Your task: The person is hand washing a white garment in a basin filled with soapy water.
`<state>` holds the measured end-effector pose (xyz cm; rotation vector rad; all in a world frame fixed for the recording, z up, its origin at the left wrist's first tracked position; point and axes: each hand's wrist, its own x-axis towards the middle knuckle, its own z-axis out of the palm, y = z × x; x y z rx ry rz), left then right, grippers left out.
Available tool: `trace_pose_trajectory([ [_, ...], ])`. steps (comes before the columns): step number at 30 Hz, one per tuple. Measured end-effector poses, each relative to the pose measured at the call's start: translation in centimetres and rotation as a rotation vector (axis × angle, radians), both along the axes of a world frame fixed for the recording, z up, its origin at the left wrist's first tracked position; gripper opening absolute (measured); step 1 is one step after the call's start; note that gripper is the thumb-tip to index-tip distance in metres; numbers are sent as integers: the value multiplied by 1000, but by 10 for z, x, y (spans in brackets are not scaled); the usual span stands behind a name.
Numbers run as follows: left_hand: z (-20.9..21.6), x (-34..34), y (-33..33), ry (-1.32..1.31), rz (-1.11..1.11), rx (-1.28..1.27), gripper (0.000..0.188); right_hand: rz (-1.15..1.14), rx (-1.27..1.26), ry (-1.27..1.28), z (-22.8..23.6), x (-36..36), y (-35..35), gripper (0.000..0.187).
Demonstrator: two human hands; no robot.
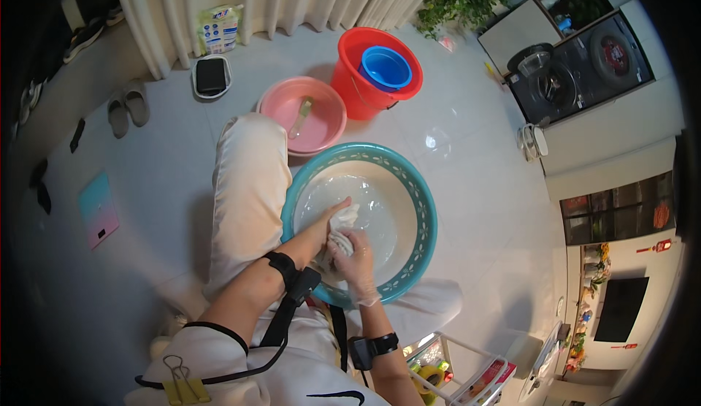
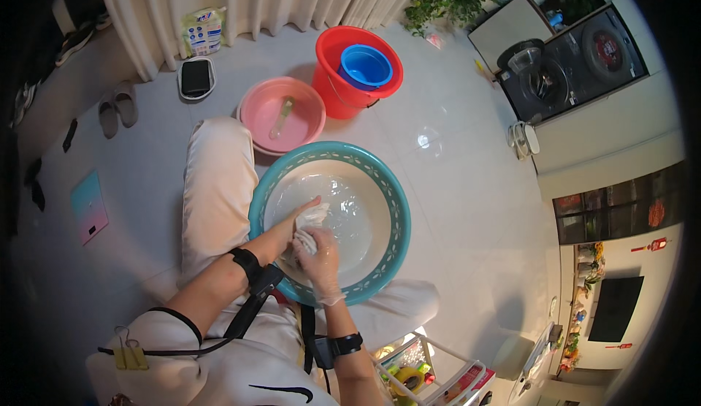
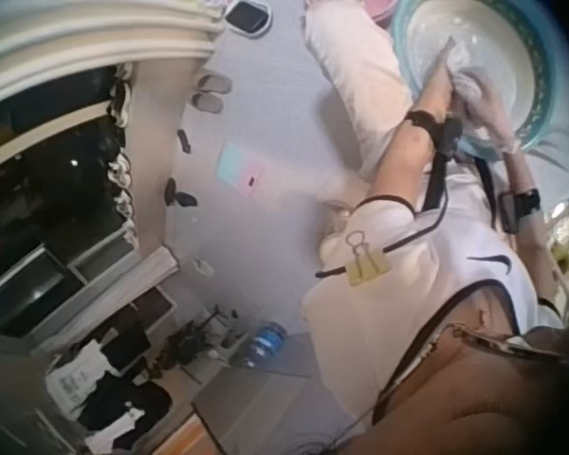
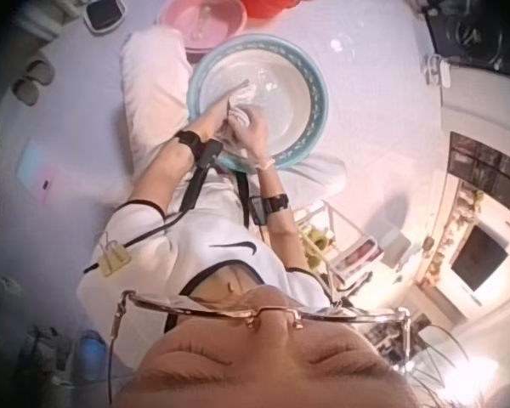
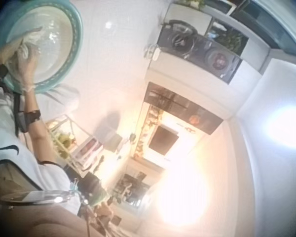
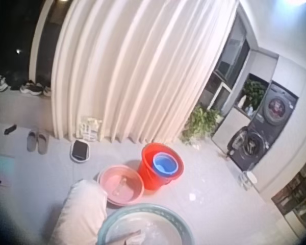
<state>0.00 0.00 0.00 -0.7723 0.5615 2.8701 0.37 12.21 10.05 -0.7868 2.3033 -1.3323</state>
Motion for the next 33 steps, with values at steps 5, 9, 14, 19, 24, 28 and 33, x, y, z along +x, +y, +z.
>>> trace_pose_trajectory([
  [5, -18, -2, 6, -17, -78, 131, 34, -117, 145, 405, 3, 5, -11, 20],
  [9, -21, -7, 26, -105, 91, -40, 33, -193, 228, 468, -3, -14, -14, 19],
  [14, 54, -13, 24, -218, -185, -274, 47, -380, 164, 282, -56, -81, 44, 22],
  [19, 61, -3, -3, -44, -231, -201, 69, -500, 30, 15, -39, -103, 76, 23],
  [24, 75, 1, 3, 0, -729, -626, 92, -612, -112, -27, 17, -103, 72, 25],
  [28, 41, -3, 13, 151, -858, -548, 88, -504, -111, 155, 63, -112, 46, 21],
  [33, 65, -2, -2, 174, -393, -267, 65, -350, -249, 205, 50, -133, 21, 10],
])
